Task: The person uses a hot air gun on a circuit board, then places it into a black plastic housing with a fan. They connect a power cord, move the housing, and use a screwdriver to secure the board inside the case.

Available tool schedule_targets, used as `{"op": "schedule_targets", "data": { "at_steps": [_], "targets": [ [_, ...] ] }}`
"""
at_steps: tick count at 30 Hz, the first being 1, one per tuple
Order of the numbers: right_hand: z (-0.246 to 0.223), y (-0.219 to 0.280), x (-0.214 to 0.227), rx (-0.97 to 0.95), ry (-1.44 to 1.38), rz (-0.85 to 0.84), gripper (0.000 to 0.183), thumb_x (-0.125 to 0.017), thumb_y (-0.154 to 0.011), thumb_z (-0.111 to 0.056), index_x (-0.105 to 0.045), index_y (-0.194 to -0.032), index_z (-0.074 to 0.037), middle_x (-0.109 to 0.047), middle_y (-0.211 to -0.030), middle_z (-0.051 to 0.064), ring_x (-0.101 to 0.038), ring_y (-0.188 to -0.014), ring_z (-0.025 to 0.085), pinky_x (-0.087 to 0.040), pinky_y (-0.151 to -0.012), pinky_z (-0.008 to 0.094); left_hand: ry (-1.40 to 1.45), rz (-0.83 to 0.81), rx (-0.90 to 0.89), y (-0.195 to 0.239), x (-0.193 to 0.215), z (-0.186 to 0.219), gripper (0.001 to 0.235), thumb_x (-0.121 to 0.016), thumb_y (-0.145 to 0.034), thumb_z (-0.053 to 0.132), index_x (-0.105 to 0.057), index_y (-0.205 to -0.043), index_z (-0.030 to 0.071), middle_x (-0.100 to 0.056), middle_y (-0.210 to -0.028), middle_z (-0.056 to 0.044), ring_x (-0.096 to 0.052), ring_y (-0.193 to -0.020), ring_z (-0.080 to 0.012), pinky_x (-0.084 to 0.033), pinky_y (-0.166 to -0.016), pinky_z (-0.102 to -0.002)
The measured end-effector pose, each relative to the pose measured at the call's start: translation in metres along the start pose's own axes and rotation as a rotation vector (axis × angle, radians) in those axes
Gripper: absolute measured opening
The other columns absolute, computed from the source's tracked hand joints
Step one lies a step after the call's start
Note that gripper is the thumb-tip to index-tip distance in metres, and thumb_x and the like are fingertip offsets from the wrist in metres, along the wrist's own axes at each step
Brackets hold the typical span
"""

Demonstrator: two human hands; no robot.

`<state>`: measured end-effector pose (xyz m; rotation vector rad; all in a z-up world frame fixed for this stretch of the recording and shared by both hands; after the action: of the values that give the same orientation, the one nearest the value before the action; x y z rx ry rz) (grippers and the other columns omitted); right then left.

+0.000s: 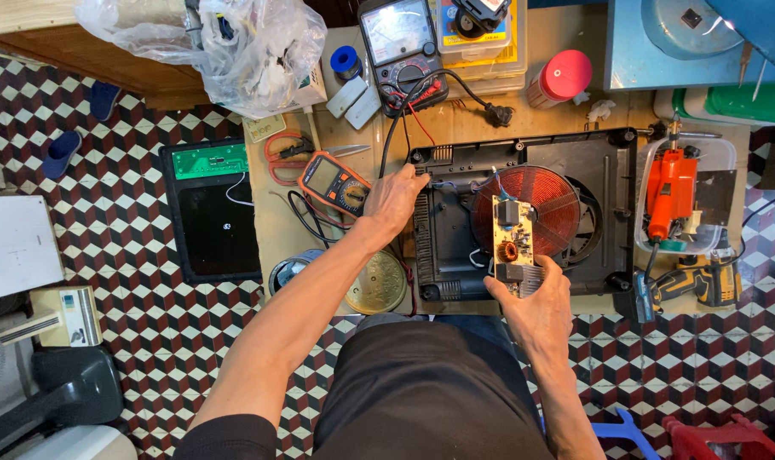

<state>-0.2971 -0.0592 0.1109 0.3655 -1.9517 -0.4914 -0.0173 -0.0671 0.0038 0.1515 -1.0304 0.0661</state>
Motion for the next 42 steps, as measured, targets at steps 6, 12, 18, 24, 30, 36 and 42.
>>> {"op": "schedule_targets", "data": {
  "at_steps": [6,12,18,24,30,36,42],
  "targets": [
    [-0.008,0.001,0.001,0.052,-0.038,-0.022,0.095,-0.084,-0.070,-0.048,-0.046,-0.144,-0.004,-0.053,-0.133,0.023,-0.055,-0.124,0.037,-0.048,-0.102,0.049,-0.007,-0.092,-0.020,0.000,-0.005,-0.005,0.036,-0.056,-0.093,0.001,-0.071,-0.125,0.010,-0.059,-0.100,-0.016,-0.067,-0.094,-0.0347,-0.055,-0.080,-0.046],
    [-0.011,0.002,0.000,0.044,-0.075,-0.068,0.095,-0.084,-0.072,-0.047,-0.043,-0.146,-0.002,-0.050,-0.136,0.024,-0.054,-0.124,0.036,-0.047,-0.101,0.049,-0.044,-0.134,-0.066,0.005,-0.007,-0.007,0.055,-0.054,-0.085,-0.006,-0.062,-0.136,0.010,-0.058,-0.110,-0.014,-0.064,-0.104,-0.0334,-0.055,-0.085,-0.045],
    [-0.021,-0.003,-0.007,0.092,-0.134,-0.110,0.096,-0.082,-0.073,-0.048,-0.042,-0.146,0.000,-0.048,-0.141,0.025,-0.053,-0.128,0.037,-0.045,-0.105,0.049,-0.239,-0.099,-0.205,0.010,-0.010,-0.001,0.053,-0.058,-0.088,0.003,-0.056,-0.140,0.003,-0.061,-0.108,-0.009,-0.063,-0.100,-0.0290,-0.054,-0.073,-0.043],
    [-0.031,-0.020,-0.015,-0.043,-0.246,-0.207,0.100,-0.080,-0.070,-0.052,-0.042,-0.148,-0.002,-0.056,-0.137,0.023,-0.058,-0.127,0.035,-0.046,-0.106,0.048,-0.197,-0.034,-0.201,0.015,0.000,-0.004,0.034,-0.063,-0.093,0.009,-0.066,-0.127,0.007,-0.063,-0.099,-0.005,-0.063,-0.101,-0.0258,-0.055,-0.078,-0.041],
    [-0.051,-0.021,-0.028,-0.083,-0.280,-0.233,0.103,-0.079,-0.066,-0.055,-0.043,-0.146,-0.001,-0.057,-0.134,0.023,-0.065,-0.117,0.034,-0.053,-0.100,0.044,-0.082,0.131,-0.152,0.026,0.030,0.014,0.039,-0.073,-0.086,0.014,-0.066,-0.123,0.002,-0.064,-0.106,-0.007,-0.060,-0.104,-0.0285,-0.052,-0.084,-0.043],
    [-0.063,-0.010,-0.029,0.163,-0.092,-0.030,0.096,-0.084,-0.073,-0.051,-0.045,-0.141,0.005,-0.055,-0.127,0.027,-0.057,-0.120,0.037,-0.049,-0.100,0.049,-0.039,0.214,-0.070,0.041,0.065,0.025,0.045,-0.076,-0.084,0.016,-0.066,-0.126,0.002,-0.065,-0.116,-0.011,-0.060,-0.110,-0.0317,-0.052,-0.089,-0.044],
    [-0.065,-0.006,-0.039,0.257,0.029,0.076,0.095,-0.086,-0.070,-0.047,-0.045,-0.137,0.007,-0.054,-0.123,0.028,-0.056,-0.115,0.040,-0.053,-0.088,0.050,0.564,0.119,0.308,0.075,0.031,0.062,0.039,-0.065,-0.099,0.031,-0.064,-0.128,0.005,-0.072,-0.113,-0.012,-0.071,-0.103,-0.0296,-0.056,-0.087,-0.038]
  ]
}}
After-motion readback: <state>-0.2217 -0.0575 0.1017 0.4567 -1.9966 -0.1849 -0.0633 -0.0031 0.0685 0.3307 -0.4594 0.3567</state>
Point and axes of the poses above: each hand's wrist, its own y-axis away from the middle knuckle, its own x-axis out of the back of the hand, z = x × y, the point moved 6 cm from there along -y, towards the middle knuckle
